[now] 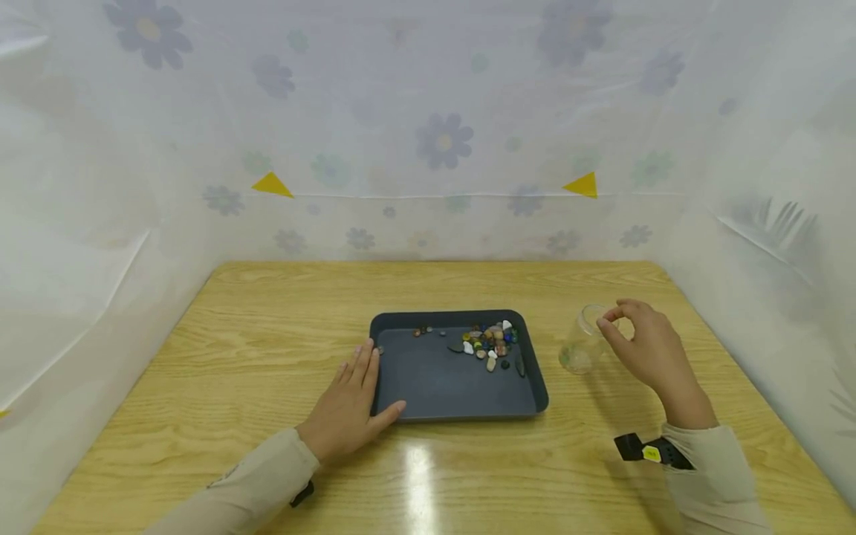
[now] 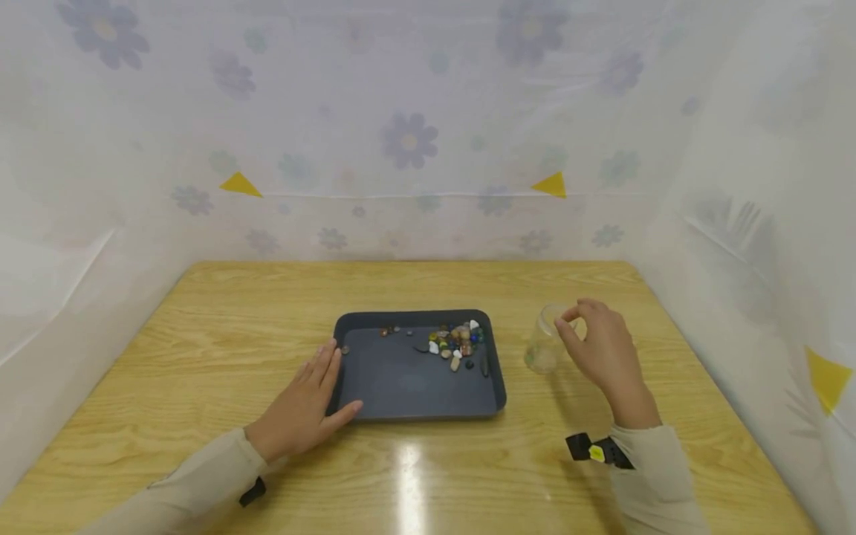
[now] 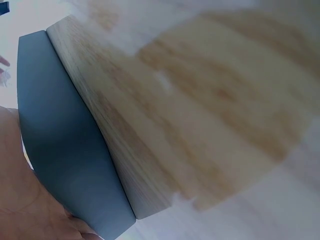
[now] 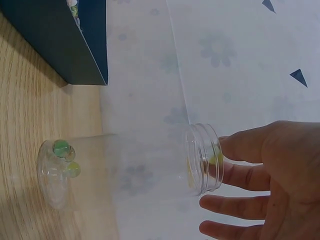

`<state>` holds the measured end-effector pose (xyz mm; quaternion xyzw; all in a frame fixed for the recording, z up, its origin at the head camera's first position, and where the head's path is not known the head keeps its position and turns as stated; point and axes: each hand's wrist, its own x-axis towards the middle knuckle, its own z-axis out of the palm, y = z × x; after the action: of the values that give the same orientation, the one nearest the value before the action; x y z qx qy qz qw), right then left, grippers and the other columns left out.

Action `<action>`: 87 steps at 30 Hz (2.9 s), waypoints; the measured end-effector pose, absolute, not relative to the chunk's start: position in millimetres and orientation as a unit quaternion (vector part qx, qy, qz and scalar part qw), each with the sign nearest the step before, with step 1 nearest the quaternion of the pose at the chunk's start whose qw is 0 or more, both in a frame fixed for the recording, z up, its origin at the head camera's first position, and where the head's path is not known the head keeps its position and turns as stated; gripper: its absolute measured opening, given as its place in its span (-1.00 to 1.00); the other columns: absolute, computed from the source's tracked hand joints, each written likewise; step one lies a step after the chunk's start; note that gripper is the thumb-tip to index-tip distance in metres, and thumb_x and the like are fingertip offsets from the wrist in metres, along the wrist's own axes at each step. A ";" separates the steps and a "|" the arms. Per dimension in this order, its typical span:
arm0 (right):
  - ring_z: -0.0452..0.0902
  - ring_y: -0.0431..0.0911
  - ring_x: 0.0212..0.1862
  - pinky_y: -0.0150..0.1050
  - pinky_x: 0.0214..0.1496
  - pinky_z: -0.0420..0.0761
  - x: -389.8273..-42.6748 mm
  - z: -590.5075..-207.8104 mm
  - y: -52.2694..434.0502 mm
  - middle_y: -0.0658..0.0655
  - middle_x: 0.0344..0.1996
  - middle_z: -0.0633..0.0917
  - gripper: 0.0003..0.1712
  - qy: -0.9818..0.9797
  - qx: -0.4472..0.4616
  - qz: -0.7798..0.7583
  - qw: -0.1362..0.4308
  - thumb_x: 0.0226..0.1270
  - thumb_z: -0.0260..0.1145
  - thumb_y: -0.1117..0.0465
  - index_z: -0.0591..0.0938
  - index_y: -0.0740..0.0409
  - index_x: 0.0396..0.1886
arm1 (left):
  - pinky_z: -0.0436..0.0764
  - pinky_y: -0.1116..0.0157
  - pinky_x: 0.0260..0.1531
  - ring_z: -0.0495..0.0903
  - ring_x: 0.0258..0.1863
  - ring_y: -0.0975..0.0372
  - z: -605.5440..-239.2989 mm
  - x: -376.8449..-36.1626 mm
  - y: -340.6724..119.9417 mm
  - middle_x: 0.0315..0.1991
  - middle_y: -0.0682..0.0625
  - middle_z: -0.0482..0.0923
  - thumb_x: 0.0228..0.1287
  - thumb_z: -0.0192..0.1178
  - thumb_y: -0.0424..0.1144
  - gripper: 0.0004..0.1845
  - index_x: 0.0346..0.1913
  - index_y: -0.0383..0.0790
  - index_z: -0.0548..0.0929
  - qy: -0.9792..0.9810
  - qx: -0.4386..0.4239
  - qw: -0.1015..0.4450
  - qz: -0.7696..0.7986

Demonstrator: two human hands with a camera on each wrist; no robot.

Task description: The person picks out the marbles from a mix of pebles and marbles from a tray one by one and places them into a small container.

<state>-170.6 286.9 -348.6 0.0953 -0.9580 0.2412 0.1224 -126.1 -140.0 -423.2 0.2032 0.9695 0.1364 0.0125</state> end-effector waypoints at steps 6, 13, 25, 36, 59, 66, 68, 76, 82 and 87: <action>0.48 0.42 -0.10 0.32 -0.16 0.43 -170.0 -351.3 288.5 0.54 0.19 0.42 -0.60 -0.957 0.100 0.245 0.120 0.50 0.09 0.07 0.60 0.37 -0.11 | 0.03 -0.09 0.40 -0.18 0.50 -0.09 -423.4 -126.2 -140.1 0.51 -0.30 -0.26 0.35 -0.18 0.37 0.00 0.48 -0.44 -0.04 0.970 0.202 0.015 0.136; 0.47 0.43 -0.08 0.31 -0.16 0.44 -170.8 -353.5 289.4 0.53 0.19 0.42 -0.58 -0.956 0.103 0.252 0.113 0.51 0.07 0.05 0.59 0.37 -0.10 | 0.02 -0.09 0.41 -0.19 0.50 -0.09 -422.8 -126.0 -139.9 0.51 -0.30 -0.27 0.35 -0.18 0.37 0.00 0.48 -0.44 -0.04 0.969 0.202 0.018 0.138; 0.41 0.47 0.04 0.35 -0.08 0.43 -172.5 -356.6 290.1 0.54 0.18 0.43 -0.53 -0.955 0.107 0.258 0.102 0.53 0.02 0.03 0.58 0.39 -0.02 | 0.05 -0.09 0.40 -0.16 0.49 -0.11 -423.8 -126.9 -140.0 0.51 -0.31 -0.26 0.36 -0.17 0.36 0.00 0.47 -0.45 -0.02 0.969 0.207 0.011 0.134; 0.50 0.41 -0.08 0.29 -0.17 0.47 -172.8 -358.0 290.1 0.53 0.12 0.48 -0.56 -0.954 0.113 0.256 0.104 0.54 0.01 0.05 0.58 0.36 -0.03 | 0.04 -0.08 0.40 -0.13 0.49 -0.11 -423.1 -126.3 -139.6 0.50 -0.33 -0.22 0.37 -0.16 0.35 -0.01 0.46 -0.48 0.00 0.969 0.211 0.001 0.131; 0.29 0.37 0.20 0.30 0.11 0.33 -189.5 -347.0 248.4 0.40 0.17 0.47 -0.85 -0.910 0.249 0.218 0.251 0.20 0.38 0.34 0.62 0.25 -0.23 | 0.04 -0.07 0.41 -0.14 0.49 -0.10 -426.9 -128.2 -141.2 0.51 -0.31 -0.24 0.36 -0.20 0.37 -0.01 0.47 -0.45 -0.03 0.969 0.210 0.002 0.128; 0.30 0.33 0.21 0.28 0.19 0.32 -204.4 -358.3 228.6 0.41 0.17 0.48 -0.80 -0.922 0.275 0.189 0.195 0.24 0.37 0.27 0.62 0.24 -0.17 | 0.05 -0.08 0.40 -0.15 0.49 -0.10 -425.6 -128.2 -141.4 0.51 -0.31 -0.24 0.36 -0.19 0.37 -0.01 0.48 -0.44 -0.03 0.969 0.208 0.005 0.130; 0.32 0.33 0.21 0.28 0.20 0.33 -208.9 -365.1 223.9 0.41 0.16 0.49 -0.79 -0.927 0.275 0.180 0.179 0.24 0.37 0.25 0.63 0.24 -0.17 | 0.05 -0.09 0.40 -0.15 0.49 -0.10 -425.3 -127.9 -141.4 0.51 -0.31 -0.24 0.36 -0.19 0.37 -0.01 0.48 -0.44 -0.03 0.969 0.208 0.006 0.130; 0.31 0.35 0.22 0.26 0.10 0.44 -215.4 -380.0 207.8 0.38 0.19 0.48 -0.78 -0.950 0.254 0.127 0.129 0.28 0.35 0.17 0.65 0.20 -0.16 | 0.06 -0.09 0.40 -0.15 0.49 -0.10 -424.7 -127.2 -141.2 0.51 -0.31 -0.24 0.37 -0.19 0.36 -0.01 0.47 -0.45 -0.02 0.969 0.212 0.003 0.129; 0.32 0.37 0.21 0.25 0.07 0.47 -221.0 -388.7 202.5 0.39 0.18 0.48 -0.73 -0.963 0.229 0.118 0.080 0.30 0.34 0.15 0.65 0.21 -0.09 | 0.06 -0.09 0.39 -0.15 0.49 -0.11 -424.5 -127.3 -141.4 0.51 -0.31 -0.24 0.36 -0.18 0.36 -0.01 0.47 -0.45 -0.02 0.969 0.211 0.002 0.131; 0.40 0.37 0.12 0.20 0.01 0.51 -226.3 -401.8 200.4 0.35 0.07 0.54 -0.73 -0.971 0.209 0.100 0.057 0.31 0.32 0.17 0.65 0.22 -0.07 | 0.06 -0.09 0.40 -0.14 0.49 -0.10 -426.2 -127.7 -141.6 0.51 -0.31 -0.24 0.37 -0.19 0.36 -0.02 0.48 -0.44 -0.02 0.968 0.212 0.001 0.131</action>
<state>-226.3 200.4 -401.8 0.2095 -0.9711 0.0996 0.0572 -127.7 -141.6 -426.2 0.2122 0.9685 0.1307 0.0010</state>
